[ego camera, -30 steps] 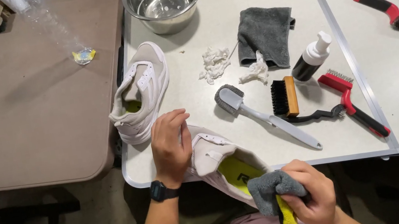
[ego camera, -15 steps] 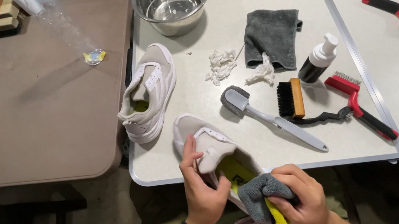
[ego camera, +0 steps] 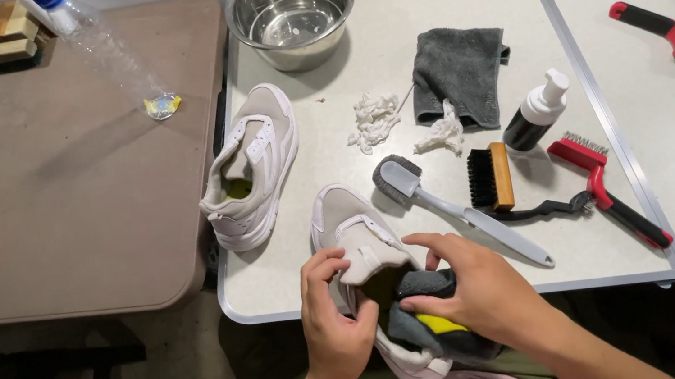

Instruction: Cleaning the interior and exterior of a white sneaker using a brush, cloth, and cleaning solution.

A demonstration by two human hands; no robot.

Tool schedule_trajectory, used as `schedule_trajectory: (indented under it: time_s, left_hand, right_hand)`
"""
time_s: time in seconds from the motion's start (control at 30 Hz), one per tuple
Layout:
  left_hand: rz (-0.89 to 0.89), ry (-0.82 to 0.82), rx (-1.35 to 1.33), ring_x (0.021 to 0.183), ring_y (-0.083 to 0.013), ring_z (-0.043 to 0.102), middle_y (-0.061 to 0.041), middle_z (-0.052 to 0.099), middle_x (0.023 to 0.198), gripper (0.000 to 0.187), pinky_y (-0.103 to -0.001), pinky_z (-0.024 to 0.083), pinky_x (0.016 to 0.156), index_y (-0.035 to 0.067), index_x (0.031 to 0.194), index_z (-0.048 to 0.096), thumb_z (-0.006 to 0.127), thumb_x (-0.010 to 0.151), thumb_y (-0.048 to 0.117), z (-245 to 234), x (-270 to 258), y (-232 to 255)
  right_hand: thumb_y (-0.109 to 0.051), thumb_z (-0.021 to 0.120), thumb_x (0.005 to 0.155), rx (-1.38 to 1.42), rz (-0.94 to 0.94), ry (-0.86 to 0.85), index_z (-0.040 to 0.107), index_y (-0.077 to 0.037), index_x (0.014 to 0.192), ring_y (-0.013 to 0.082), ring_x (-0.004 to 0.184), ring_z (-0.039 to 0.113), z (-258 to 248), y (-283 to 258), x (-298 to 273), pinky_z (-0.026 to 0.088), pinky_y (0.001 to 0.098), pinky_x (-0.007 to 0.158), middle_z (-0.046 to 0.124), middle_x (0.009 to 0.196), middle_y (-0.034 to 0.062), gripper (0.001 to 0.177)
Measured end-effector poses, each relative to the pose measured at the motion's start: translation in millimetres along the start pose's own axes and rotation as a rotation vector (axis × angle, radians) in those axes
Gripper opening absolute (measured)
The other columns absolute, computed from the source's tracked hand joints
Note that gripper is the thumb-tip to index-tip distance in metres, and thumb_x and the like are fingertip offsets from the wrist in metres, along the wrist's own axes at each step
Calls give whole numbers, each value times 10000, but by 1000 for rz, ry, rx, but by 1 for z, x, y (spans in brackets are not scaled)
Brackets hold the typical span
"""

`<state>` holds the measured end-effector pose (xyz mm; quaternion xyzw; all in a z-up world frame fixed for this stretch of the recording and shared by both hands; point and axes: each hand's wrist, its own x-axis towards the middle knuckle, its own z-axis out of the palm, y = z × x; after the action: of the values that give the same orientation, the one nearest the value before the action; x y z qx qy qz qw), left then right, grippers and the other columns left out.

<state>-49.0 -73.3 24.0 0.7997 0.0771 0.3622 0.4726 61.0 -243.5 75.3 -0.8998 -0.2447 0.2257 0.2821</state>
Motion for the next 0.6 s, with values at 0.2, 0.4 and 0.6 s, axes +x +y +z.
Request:
schedule_trajectory:
  time_s: [0.2,0.4,0.6]
  left_hand:
    - [49,-165,1,1301,-404,574,-253,457,1470,327,-451,542,1072,61,1029,686,487,813,-83,-19,3,-13]
    - [134,-258,146,1286,-428,554,-316,518,1427,307,-493,479,1098,0,951,726,472,791,-64,-18,7,-16]
    - [-141,-226,112,1420,-441,471,-274,471,1521,588,-457,444,1146,3,1341,475,418,767,-111,-14,8,-5]
  right_hand:
    - [-374,721,811,82,267,-100,679,-403,1273,134,543,438,-10,-16,-1,374,271,621,712,1009,-91,465]
    - [-328,751,800,309,109,-31,707,-291,1269,116,1130,655,10,18,3,459,289,955,779,1179,-106,473]
    - [-363,740,800,333,119,-27,705,-295,1272,153,1223,651,16,22,3,456,306,998,776,1204,-82,478]
